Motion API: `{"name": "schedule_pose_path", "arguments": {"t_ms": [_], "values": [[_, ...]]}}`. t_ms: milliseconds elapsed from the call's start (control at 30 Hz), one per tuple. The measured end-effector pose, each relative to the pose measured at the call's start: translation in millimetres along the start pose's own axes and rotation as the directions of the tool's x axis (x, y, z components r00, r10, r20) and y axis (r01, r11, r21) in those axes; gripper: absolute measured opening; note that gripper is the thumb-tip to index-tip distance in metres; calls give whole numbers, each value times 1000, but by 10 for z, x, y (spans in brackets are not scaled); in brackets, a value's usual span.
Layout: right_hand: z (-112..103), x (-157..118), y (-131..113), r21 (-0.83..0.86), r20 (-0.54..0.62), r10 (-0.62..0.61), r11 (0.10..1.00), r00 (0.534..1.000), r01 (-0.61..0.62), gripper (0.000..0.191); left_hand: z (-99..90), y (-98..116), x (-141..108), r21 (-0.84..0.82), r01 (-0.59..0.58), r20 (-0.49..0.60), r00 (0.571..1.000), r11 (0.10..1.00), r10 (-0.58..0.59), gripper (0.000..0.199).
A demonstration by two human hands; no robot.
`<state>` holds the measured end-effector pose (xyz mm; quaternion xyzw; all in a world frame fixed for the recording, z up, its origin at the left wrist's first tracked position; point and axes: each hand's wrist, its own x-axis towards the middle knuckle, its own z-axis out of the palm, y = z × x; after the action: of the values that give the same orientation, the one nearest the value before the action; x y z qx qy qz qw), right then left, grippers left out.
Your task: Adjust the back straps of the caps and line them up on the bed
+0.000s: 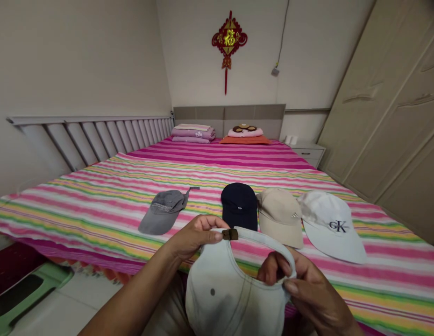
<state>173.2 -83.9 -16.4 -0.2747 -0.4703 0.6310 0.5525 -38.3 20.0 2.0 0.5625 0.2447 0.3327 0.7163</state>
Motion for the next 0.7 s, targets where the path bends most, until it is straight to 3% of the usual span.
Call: {"name": "schedule_pose_path", "arguments": {"t_ms": [133,300,500,700], "values": [[57,30,-99,17,24,-49,999,999,49,22,5,-40,5,-40,13,47,999,999,-12,26],[67,92,-198,132,-78,-6,991,997,17,23,73,-85,23,-150,5,60,998,989,4,23],[101,279,-127,-222,-202,115,962,973,-160,29,204,-147,71,-130,46,137,990,990,-28,25],[177,355,-8,-285,-192,124,942,974,-176,33,307,-209,93,-131,31,128,992,991,-14,26]]}}
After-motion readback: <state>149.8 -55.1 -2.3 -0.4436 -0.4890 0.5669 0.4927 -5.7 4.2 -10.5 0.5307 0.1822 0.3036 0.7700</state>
